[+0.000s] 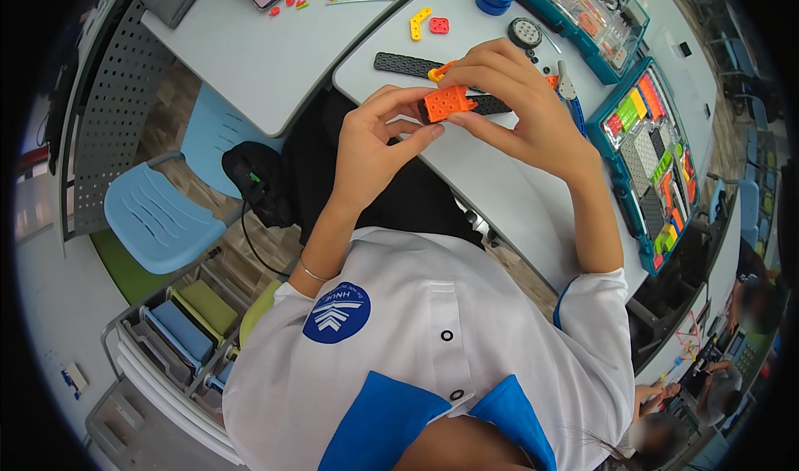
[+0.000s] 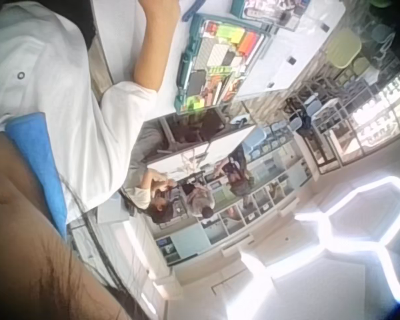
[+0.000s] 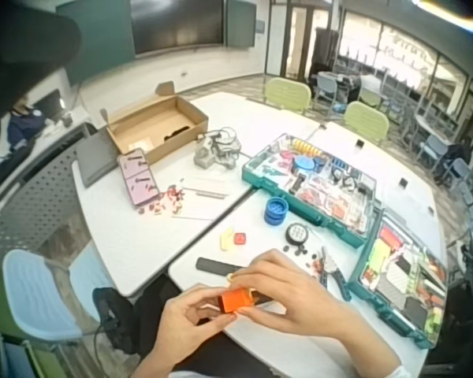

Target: The person assembles a small structure using colorful plastic bricks on a white table. They pick up individual pieces, connect them to a base, and occasionally refer to a phone for guidance.

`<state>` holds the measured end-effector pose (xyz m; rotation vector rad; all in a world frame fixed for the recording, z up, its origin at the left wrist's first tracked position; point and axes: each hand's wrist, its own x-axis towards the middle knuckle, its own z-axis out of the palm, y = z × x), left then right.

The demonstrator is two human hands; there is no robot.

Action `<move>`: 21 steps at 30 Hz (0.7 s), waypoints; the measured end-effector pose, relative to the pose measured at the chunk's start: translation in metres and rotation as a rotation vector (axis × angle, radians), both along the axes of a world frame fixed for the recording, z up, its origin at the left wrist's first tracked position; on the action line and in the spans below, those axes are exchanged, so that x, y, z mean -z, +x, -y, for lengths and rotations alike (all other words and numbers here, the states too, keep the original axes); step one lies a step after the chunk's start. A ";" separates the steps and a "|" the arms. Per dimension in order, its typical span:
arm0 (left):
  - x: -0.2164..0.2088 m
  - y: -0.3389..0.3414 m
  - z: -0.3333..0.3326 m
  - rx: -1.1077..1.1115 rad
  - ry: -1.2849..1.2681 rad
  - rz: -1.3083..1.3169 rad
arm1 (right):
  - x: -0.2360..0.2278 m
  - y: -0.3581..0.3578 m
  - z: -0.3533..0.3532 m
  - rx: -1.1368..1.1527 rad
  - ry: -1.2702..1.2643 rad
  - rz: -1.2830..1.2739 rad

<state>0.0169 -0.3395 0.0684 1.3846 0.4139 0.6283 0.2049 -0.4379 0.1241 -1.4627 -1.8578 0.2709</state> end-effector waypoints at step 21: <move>-0.033 -0.006 0.012 -0.049 0.440 -0.149 | -0.022 -0.008 0.014 0.008 -0.016 0.068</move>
